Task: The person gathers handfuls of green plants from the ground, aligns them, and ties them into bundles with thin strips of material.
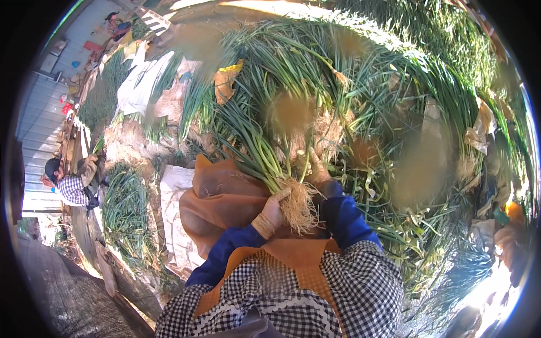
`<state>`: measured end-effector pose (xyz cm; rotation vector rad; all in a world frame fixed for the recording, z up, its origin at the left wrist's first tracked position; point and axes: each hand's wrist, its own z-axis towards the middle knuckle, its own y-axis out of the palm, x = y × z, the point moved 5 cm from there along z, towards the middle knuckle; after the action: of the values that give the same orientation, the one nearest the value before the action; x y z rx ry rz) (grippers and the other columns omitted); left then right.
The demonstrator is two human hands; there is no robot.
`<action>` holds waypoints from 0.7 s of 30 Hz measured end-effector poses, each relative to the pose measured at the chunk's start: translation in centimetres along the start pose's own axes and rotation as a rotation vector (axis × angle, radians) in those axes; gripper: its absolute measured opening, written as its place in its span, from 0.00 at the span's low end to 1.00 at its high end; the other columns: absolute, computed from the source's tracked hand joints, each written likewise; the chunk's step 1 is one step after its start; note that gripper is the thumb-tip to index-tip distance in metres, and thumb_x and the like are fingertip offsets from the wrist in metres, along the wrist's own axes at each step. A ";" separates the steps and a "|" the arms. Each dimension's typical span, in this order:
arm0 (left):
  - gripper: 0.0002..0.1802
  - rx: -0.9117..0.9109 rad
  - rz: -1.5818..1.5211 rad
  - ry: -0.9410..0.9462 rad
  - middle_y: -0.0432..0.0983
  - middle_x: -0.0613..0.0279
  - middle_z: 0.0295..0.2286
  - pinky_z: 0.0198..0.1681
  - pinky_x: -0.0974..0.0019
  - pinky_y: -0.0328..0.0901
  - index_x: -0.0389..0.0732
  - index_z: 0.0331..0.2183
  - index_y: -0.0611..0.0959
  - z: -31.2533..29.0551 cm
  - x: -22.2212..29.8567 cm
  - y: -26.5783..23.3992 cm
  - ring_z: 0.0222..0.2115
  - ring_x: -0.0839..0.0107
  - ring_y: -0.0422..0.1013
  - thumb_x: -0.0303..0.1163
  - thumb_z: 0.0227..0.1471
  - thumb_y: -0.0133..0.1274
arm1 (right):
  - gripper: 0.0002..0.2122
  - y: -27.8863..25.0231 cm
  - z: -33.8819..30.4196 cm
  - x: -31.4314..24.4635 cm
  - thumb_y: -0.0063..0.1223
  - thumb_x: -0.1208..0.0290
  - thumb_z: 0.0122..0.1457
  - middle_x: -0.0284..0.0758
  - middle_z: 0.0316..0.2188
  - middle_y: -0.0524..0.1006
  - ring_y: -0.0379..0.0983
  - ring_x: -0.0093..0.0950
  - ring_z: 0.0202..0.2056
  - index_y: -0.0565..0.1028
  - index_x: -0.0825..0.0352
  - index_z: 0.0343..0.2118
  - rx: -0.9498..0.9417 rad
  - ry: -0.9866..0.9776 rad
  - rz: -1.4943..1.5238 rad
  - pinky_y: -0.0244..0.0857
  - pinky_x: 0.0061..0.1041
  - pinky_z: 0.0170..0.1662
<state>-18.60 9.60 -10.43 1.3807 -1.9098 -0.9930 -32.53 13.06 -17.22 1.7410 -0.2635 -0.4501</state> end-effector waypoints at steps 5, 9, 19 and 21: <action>0.18 0.063 0.009 0.077 0.70 0.53 0.38 0.43 0.51 0.63 0.36 0.43 0.70 -1.1 0.5 -1.6 0.38 0.58 0.68 0.33 0.50 0.45 | 0.12 9.6 -10.8 3.4 0.40 0.58 0.57 0.34 0.27 0.63 0.58 0.26 0.27 0.62 0.64 0.31 0.019 -0.134 -0.875 0.49 0.23 0.31; 0.18 0.071 0.034 0.093 0.70 0.52 0.39 0.45 0.54 0.63 0.34 0.43 0.69 -0.4 0.2 -1.4 0.39 0.59 0.67 0.31 0.51 0.44 | 0.15 11.5 -12.8 2.5 0.39 0.61 0.57 0.41 0.36 0.66 0.61 0.32 0.38 0.63 0.68 0.41 0.127 -0.408 -1.444 0.52 0.25 0.42; 0.18 0.103 -0.015 0.121 0.69 0.54 0.41 0.46 0.55 0.62 0.35 0.44 0.70 -0.4 -0.1 -1.1 0.41 0.60 0.67 0.31 0.50 0.46 | 0.19 -0.5 -23.9 -7.4 0.36 0.53 0.57 0.41 0.28 0.76 0.72 0.40 0.32 0.74 0.64 0.28 0.550 1.060 -2.544 0.65 0.34 0.36; 0.17 0.084 0.019 0.086 0.70 0.54 0.40 0.45 0.56 0.63 0.35 0.43 0.71 -0.3 -0.7 -0.6 0.40 0.61 0.67 0.31 0.50 0.46 | 0.18 -1.2 -20.1 -7.8 0.40 0.55 0.56 0.41 0.30 0.76 0.73 0.36 0.33 0.73 0.65 0.37 0.587 0.354 -2.461 0.65 0.30 0.38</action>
<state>-17.85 10.10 -10.77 1.4260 -1.9165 -0.8391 -30.86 34.33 -13.75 1.6936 2.4510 -1.7389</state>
